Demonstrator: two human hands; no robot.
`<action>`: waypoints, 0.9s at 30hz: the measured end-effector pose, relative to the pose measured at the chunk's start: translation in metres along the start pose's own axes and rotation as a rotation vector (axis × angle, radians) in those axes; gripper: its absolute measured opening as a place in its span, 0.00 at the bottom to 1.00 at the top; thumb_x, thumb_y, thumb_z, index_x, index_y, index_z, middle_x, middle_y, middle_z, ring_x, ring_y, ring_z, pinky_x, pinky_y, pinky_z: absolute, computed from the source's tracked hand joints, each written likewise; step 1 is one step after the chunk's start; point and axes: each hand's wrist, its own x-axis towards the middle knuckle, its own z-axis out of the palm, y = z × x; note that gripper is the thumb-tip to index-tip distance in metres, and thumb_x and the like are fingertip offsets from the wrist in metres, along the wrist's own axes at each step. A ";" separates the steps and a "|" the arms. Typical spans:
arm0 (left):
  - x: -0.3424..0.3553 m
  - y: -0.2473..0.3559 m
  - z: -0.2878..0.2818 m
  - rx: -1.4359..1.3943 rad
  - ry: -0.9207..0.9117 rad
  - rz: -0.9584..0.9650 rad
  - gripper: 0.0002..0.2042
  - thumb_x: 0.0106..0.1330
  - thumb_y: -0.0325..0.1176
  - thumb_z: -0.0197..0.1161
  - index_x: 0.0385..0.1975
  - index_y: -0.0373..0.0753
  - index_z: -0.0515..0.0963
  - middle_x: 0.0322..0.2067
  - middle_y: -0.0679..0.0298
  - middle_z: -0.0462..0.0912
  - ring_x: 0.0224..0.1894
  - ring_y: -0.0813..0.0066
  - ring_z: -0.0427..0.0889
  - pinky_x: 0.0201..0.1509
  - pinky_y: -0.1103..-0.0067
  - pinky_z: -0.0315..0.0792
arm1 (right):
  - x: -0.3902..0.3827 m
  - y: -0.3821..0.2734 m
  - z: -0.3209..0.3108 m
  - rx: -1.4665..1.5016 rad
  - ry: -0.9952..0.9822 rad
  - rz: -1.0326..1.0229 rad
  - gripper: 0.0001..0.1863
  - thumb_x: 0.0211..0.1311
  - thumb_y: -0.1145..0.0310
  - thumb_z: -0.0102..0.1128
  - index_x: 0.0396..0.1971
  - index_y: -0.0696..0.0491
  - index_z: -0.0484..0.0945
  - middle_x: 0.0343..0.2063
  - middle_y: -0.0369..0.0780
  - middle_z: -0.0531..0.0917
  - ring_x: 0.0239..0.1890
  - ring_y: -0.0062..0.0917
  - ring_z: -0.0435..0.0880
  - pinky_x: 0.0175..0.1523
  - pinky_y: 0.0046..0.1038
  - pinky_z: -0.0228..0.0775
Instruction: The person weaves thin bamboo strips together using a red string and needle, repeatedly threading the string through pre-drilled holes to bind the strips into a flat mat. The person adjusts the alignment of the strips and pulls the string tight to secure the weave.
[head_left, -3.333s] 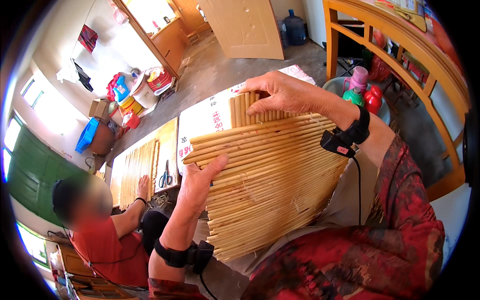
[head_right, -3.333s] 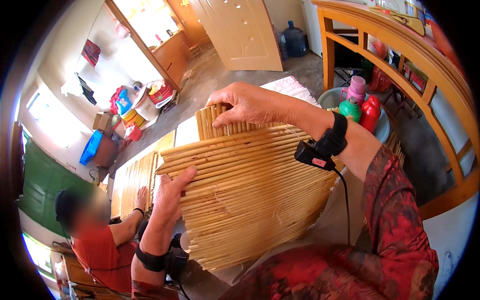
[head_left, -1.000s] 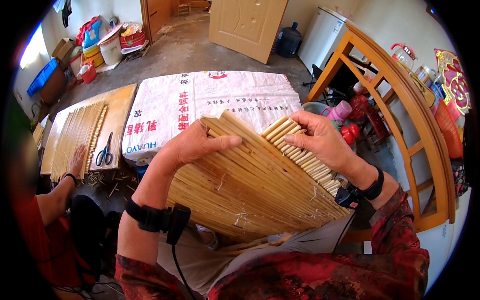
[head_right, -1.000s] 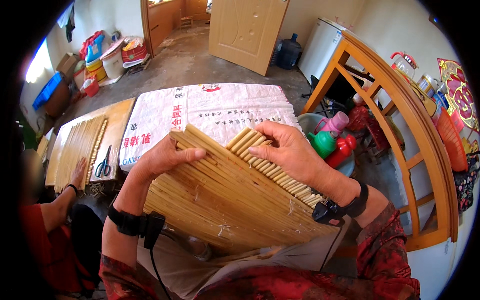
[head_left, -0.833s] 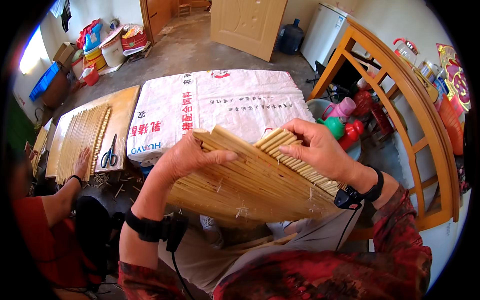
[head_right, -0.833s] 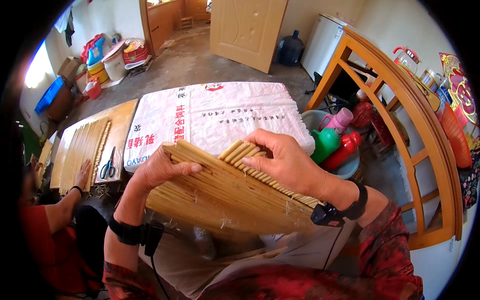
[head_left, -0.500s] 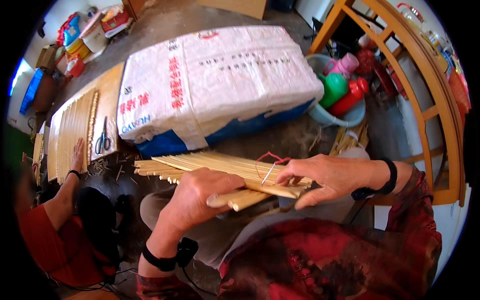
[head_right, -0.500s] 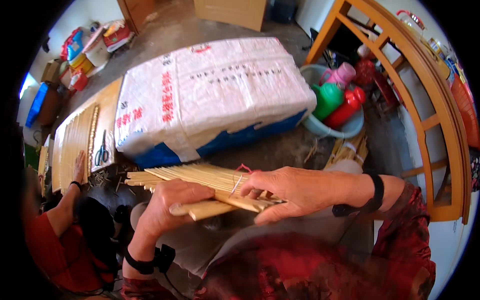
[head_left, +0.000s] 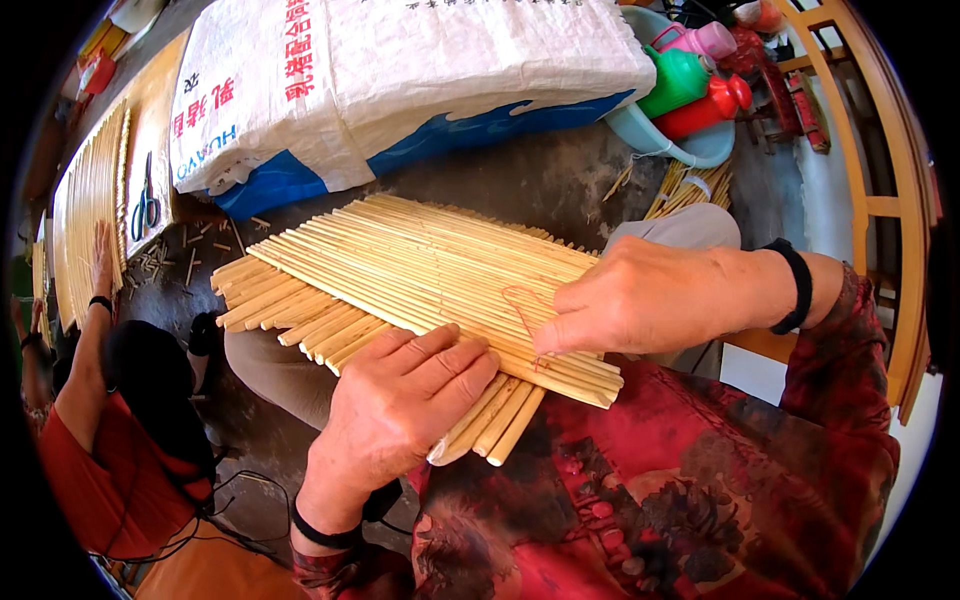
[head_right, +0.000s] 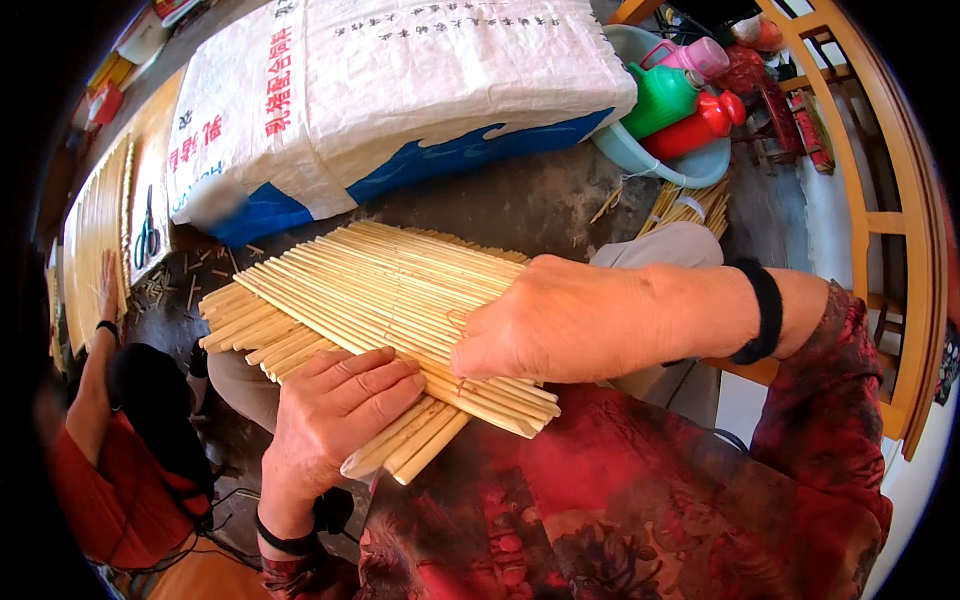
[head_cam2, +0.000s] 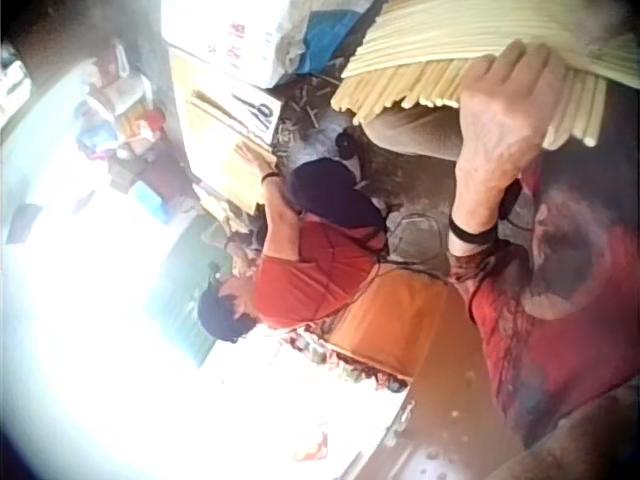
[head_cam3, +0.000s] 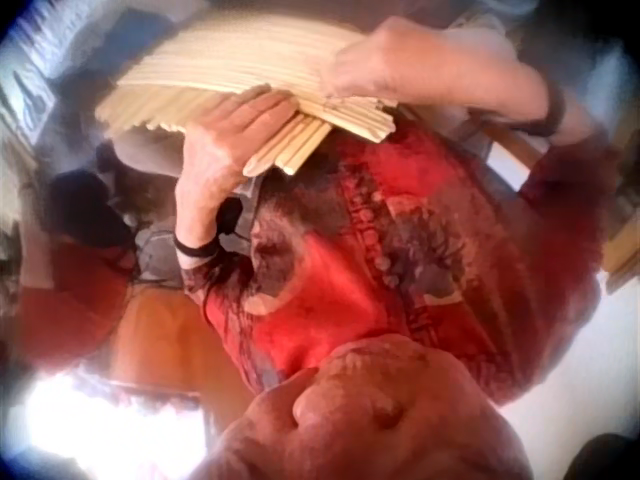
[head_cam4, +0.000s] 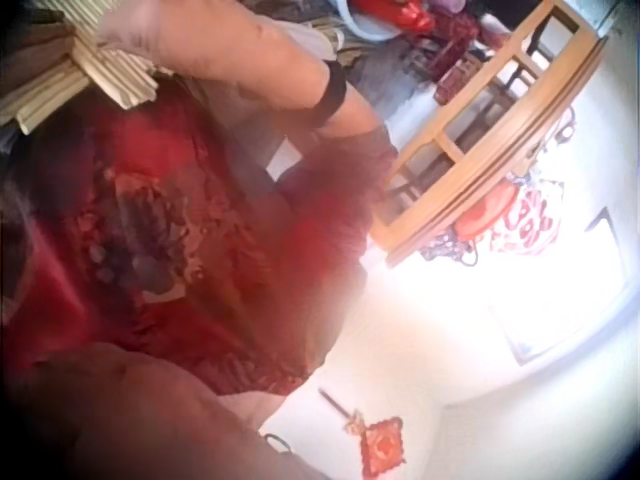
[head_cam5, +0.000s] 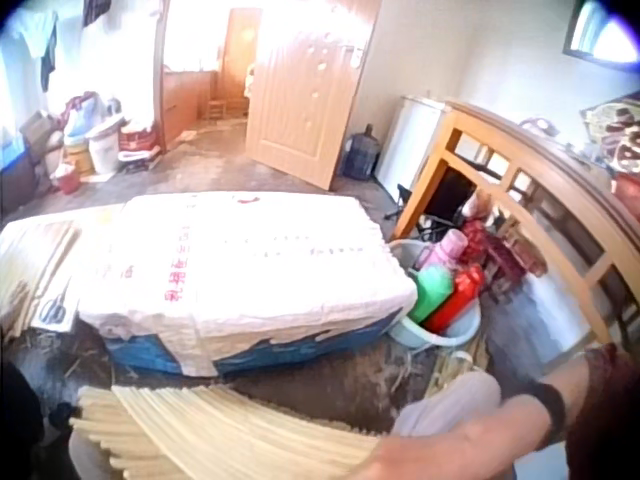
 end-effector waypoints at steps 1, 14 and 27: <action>-0.001 0.001 0.002 0.000 0.000 -0.003 0.16 0.48 0.31 0.61 0.38 0.37 0.81 0.39 0.60 0.84 0.42 0.63 0.84 0.42 0.73 0.76 | 0.000 -0.001 -0.001 -0.022 -0.014 -0.004 0.04 0.54 0.71 0.54 0.29 0.53 0.71 0.27 0.40 0.78 0.33 0.35 0.83 0.32 0.33 0.76; 0.004 0.006 0.011 -0.011 0.045 -0.046 0.09 0.50 0.29 0.62 0.32 0.38 0.81 0.37 0.61 0.85 0.42 0.63 0.85 0.42 0.73 0.77 | 0.010 -0.001 -0.011 -0.035 -0.204 0.053 0.06 0.50 0.72 0.57 0.28 0.58 0.75 0.24 0.44 0.80 0.28 0.38 0.84 0.28 0.35 0.77; 0.005 0.000 0.012 -0.026 0.048 -0.073 0.08 0.51 0.29 0.63 0.31 0.37 0.82 0.36 0.60 0.86 0.41 0.63 0.86 0.38 0.74 0.78 | 0.014 0.010 -0.003 -0.072 -0.102 -0.001 0.07 0.47 0.70 0.58 0.25 0.57 0.75 0.21 0.42 0.78 0.24 0.36 0.83 0.24 0.34 0.75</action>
